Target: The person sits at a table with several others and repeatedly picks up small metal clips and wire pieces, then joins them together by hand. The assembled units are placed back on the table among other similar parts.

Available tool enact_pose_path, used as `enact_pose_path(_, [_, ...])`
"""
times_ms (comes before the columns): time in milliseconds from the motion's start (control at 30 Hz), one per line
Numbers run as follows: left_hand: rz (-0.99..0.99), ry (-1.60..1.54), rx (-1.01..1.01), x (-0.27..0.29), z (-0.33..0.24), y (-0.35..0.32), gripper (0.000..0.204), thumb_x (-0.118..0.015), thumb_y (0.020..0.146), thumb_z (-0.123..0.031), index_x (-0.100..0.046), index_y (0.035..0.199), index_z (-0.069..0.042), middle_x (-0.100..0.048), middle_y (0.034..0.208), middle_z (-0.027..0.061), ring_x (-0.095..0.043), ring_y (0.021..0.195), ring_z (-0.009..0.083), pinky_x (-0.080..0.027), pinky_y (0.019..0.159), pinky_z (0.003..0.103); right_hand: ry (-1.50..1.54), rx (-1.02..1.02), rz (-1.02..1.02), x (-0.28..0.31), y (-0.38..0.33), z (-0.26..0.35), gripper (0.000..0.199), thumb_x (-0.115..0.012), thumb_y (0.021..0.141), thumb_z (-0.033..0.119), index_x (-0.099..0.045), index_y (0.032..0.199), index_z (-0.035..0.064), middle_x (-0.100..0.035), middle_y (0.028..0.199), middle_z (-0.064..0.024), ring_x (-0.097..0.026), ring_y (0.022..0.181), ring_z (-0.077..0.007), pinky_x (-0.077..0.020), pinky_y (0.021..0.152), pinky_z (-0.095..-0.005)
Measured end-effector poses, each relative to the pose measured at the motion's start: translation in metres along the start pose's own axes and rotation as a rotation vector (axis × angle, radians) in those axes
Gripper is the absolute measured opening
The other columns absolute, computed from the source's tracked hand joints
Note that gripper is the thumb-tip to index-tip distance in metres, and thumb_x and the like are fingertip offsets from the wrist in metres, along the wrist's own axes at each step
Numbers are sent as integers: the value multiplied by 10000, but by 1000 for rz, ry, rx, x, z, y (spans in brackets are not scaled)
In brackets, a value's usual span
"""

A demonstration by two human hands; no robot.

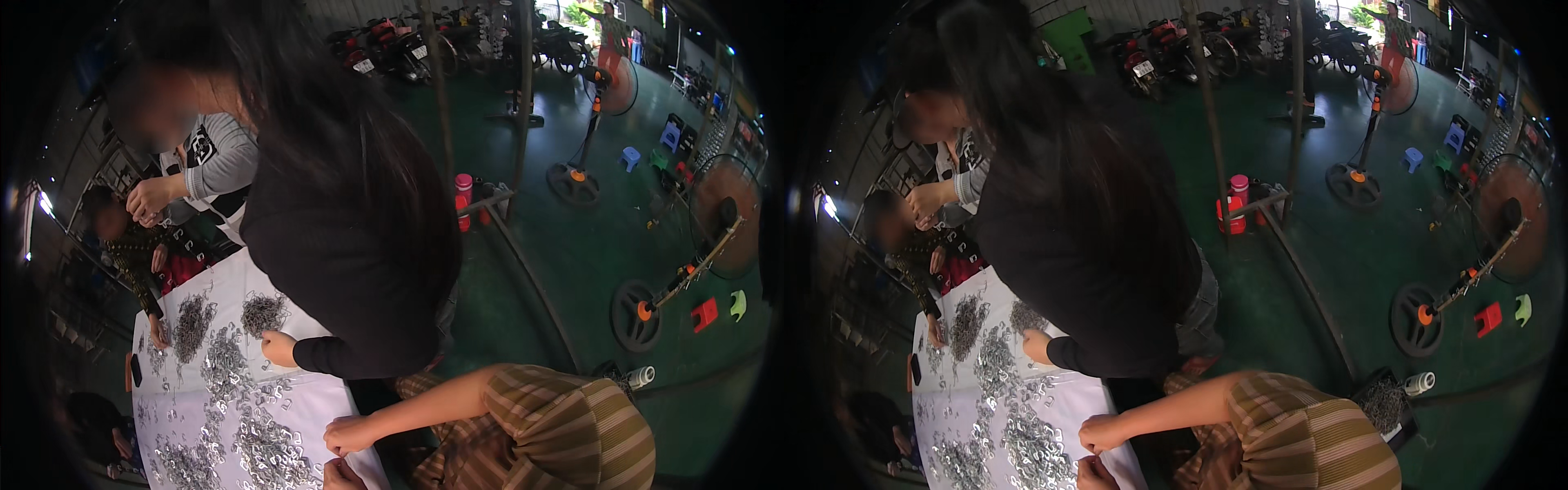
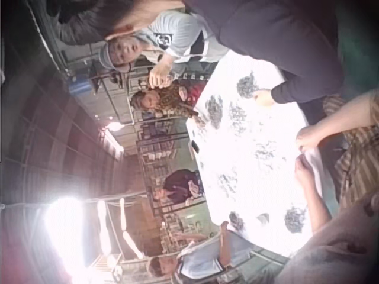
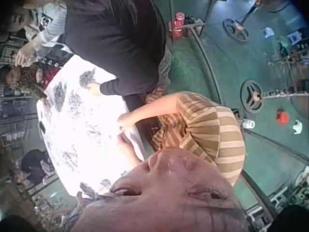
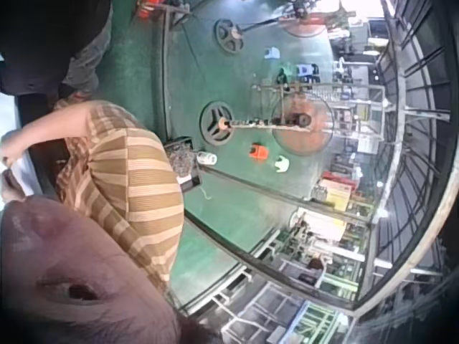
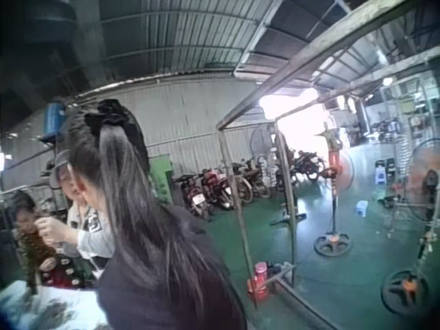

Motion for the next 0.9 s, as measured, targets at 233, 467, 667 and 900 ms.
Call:
enact_pose_path(233, [93,95,-34,-23,22,7,178,-484,938,-88,-604,864,20,-601,789,261,-581,728,446,-472,662,482,-452,305,-153,12,-13,20,91,-645,710,165,-618,640,114,-576,734,-34,-548,820,-209,-411,749,-332])
enact_pose_path(467, [40,29,-57,-48,41,-3,172,-477,937,-85,-587,860,21,-596,745,225,-559,660,349,-456,626,456,-527,431,-283,14,-31,25,84,-601,738,166,-569,668,131,-534,750,-7,-533,820,-185,-398,745,-320])
enact_pose_path(667, [42,-287,154,-58,60,-11,171,-477,935,-88,-586,866,25,-598,732,208,-541,643,301,-452,618,443,-544,401,-255,10,-30,15,84,-612,731,178,-558,721,115,-505,792,-17,-518,834,-185,-396,741,-318])
enact_pose_path(900, [62,-115,166,-67,79,-20,190,-476,940,-100,-596,898,42,-611,738,186,-509,658,234,-451,623,418,-16,349,-553,97,-56,83,219,-715,768,171,-543,709,49,-520,727,-69,-543,759,-215,-423,705,-359])
Point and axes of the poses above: each hand's wrist, its own y-axis towards the middle knuckle, its own x-axis out of the back of the hand, z = x × y, the point moved 10 cm from there along y, towards the middle knuckle
